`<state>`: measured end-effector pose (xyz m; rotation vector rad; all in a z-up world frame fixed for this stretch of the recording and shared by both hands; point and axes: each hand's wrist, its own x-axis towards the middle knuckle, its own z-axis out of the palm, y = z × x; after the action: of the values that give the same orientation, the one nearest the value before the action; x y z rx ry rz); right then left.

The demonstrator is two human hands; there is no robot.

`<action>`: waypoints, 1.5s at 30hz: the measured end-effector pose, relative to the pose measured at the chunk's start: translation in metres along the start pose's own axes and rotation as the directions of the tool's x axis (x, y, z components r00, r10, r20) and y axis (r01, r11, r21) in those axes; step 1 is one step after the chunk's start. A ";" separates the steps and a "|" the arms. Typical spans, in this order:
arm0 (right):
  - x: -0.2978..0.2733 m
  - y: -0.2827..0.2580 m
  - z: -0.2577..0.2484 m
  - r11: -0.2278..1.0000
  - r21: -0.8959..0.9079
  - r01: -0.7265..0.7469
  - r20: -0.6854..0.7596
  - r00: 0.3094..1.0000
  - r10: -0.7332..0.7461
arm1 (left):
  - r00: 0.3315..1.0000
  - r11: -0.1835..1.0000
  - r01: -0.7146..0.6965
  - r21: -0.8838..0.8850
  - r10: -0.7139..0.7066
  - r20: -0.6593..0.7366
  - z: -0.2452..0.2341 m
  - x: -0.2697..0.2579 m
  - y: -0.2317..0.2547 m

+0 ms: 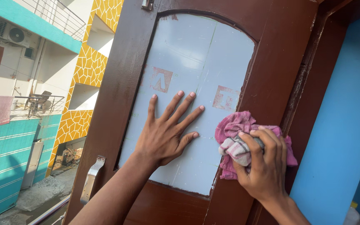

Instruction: The person wipes a brown wooden door with a pink cloth, cleaning the frame, panels, and glass pane. They briefly dip the cloth into a pink cup of water on a blue ledge to wet it before continuing to wipe the door surface.

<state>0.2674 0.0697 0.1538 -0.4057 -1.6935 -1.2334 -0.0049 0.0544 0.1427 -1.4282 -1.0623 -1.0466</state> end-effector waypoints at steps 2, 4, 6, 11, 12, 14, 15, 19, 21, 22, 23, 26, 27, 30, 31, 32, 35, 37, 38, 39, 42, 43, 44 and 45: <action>0.024 0.016 0.000 0.998 0.015 0.055 -0.002 0.998 -0.055 | 1.000 0.999 -0.003 -0.036 0.002 -0.020 0.003 -0.001 -0.004; 0.045 0.030 -0.002 0.996 0.012 0.093 0.013 0.996 -0.093 | 0.999 0.998 0.000 -0.061 -0.002 -0.036 0.006 -0.002 -0.006; 0.058 0.040 -0.004 0.993 0.007 0.116 0.014 0.993 -0.116 | 0.999 0.997 0.000 -0.078 -0.004 -0.054 0.007 -0.004 -0.006; 0.071 0.043 -0.002 0.992 -0.028 0.123 -0.023 0.992 -0.123 | 0.996 0.996 -0.003 -0.088 -0.005 -0.087 0.009 -0.004 -0.007; 0.071 0.042 -0.001 0.993 -0.029 0.117 -0.033 0.992 -0.118 | 0.996 0.996 -0.003 -0.089 -0.005 -0.090 0.009 -0.004 -0.009; 0.067 0.037 0.000 0.994 -0.032 0.104 -0.045 0.993 -0.106 | 0.996 0.995 -0.004 -0.096 -0.005 -0.091 0.010 -0.005 -0.009; 0.065 0.034 0.001 0.995 -0.029 0.098 -0.045 0.994 -0.099 | 0.995 0.994 -0.006 -0.110 -0.005 -0.102 0.011 -0.005 -0.009; 0.052 0.027 -0.002 0.996 0.012 0.089 -0.003 0.996 -0.089 | 0.990 0.990 -0.025 -0.140 0.005 -0.139 0.010 -0.005 -0.010; 0.042 0.026 -0.003 0.995 0.039 0.088 0.020 0.996 -0.089 | 0.987 0.988 -0.043 -0.151 0.018 -0.158 0.009 -0.006 -0.011; 0.037 0.023 -0.002 0.995 0.052 0.086 0.021 0.996 -0.088 | 0.985 0.986 -0.052 -0.159 0.025 -0.170 0.008 -0.008 -0.013; 0.036 0.026 -0.001 0.994 0.061 0.093 0.019 0.995 -0.094 | 0.981 0.984 -0.061 -0.165 0.028 -0.191 0.009 -0.006 -0.013; 0.038 0.030 -0.001 0.994 0.089 0.064 0.045 0.997 -0.068 | 0.967 0.981 -0.090 -0.170 0.045 -0.250 0.011 -0.003 -0.013; 0.042 0.032 -0.001 0.995 0.083 0.062 0.045 0.997 -0.066 | 0.964 0.982 -0.088 -0.170 0.041 -0.261 0.011 -0.003 -0.013; 0.058 0.038 -0.004 0.997 0.048 0.060 0.040 0.997 -0.062 | 0.957 0.982 -0.082 -0.172 0.030 -0.288 0.014 0.000 -0.014; 0.066 0.041 -0.004 0.998 0.029 0.055 0.034 0.998 -0.056 | 0.958 0.982 -0.083 -0.171 0.031 -0.286 0.015 -0.001 -0.014; 0.074 0.043 -0.003 0.999 0.011 0.050 0.028 0.998 -0.050 | 0.958 0.982 -0.084 -0.171 0.032 -0.285 0.015 -0.002 -0.014; 0.092 0.049 -0.001 0.998 -0.029 0.054 0.007 0.999 -0.053 | 0.967 0.984 -0.085 -0.157 0.043 -0.253 0.016 -0.003 -0.015; 0.095 0.048 0.000 0.999 -0.032 0.039 0.001 0.999 -0.039 | 0.973 0.983 -0.077 -0.166 0.038 -0.230 0.016 -0.005 -0.015; 0.094 0.047 0.001 0.999 -0.034 0.031 0.000 1.000 -0.031 | 0.976 0.983 -0.074 -0.171 0.036 -0.217 0.015 -0.005 -0.015; 0.092 0.045 0.001 0.999 -0.046 0.026 -0.002 1.000 -0.026 | 0.978 0.983 -0.068 -0.169 0.032 -0.208 0.015 -0.006 -0.015; 0.083 0.039 0.003 0.997 -0.077 0.018 -0.010 1.000 -0.019 | 0.983 0.986 -0.058 -0.159 0.028 -0.182 0.013 -0.007 -0.015; 0.081 0.038 0.003 0.996 -0.083 0.022 -0.014 1.000 -0.023 | 0.984 0.987 -0.056 -0.154 0.028 -0.177 0.013 -0.007 -0.015; 0.078 0.037 0.004 0.996 -0.090 0.026 -0.018 0.999 -0.028 | 0.985 0.988 -0.054 -0.148 0.028 -0.172 0.013 -0.007 -0.015; 0.075 0.034 0.004 0.996 -0.090 0.022 -0.016 1.000 -0.023 | 0.985 0.988 -0.051 -0.146 0.026 -0.169 0.013 -0.007 -0.015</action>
<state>0.2546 0.0684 0.2354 -0.4302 -1.6368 -1.3293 -0.0198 0.0679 0.1381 -1.4464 -0.8471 -1.2166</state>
